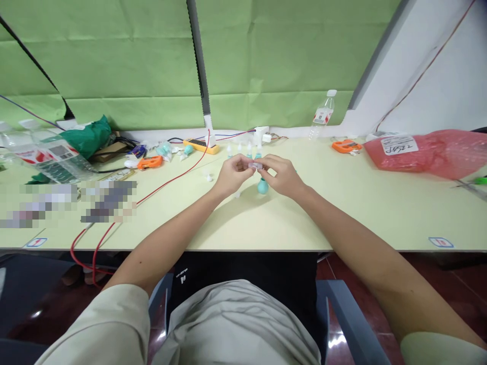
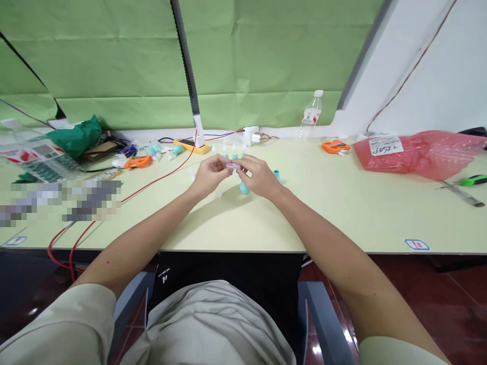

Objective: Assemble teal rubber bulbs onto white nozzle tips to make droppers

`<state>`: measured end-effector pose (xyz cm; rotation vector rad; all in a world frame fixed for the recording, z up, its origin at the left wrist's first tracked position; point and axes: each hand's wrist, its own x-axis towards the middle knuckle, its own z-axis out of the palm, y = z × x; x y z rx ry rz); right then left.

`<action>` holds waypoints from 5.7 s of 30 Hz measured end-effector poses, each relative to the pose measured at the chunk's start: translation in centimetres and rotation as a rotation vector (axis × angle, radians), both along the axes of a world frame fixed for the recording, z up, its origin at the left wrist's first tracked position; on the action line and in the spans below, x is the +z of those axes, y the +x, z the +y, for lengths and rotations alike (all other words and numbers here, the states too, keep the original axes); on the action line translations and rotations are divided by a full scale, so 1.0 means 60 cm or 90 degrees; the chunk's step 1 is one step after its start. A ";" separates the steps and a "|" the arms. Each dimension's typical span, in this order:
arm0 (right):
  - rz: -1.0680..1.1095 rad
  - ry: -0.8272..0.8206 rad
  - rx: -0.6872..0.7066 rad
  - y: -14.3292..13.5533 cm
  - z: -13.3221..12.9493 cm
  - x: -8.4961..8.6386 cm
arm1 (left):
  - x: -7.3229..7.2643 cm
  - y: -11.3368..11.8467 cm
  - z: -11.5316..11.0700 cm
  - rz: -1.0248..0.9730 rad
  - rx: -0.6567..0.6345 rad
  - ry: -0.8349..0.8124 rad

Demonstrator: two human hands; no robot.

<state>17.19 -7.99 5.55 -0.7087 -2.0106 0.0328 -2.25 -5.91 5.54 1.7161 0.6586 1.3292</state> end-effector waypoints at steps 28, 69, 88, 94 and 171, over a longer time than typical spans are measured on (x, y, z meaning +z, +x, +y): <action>0.341 -0.412 0.055 0.014 0.026 0.010 | -0.023 0.005 -0.006 0.267 0.138 0.191; 0.195 -0.407 0.135 0.015 -0.009 0.028 | 0.003 -0.019 -0.012 0.426 0.113 0.272; 0.053 -0.411 0.095 0.026 0.000 0.014 | 0.000 -0.018 -0.011 0.453 0.108 0.324; 0.014 -0.305 0.065 0.027 -0.006 0.024 | 0.013 -0.014 -0.018 0.295 0.039 0.127; 0.174 -0.495 0.096 -0.015 -0.013 0.009 | 0.009 -0.027 -0.015 0.395 0.135 0.318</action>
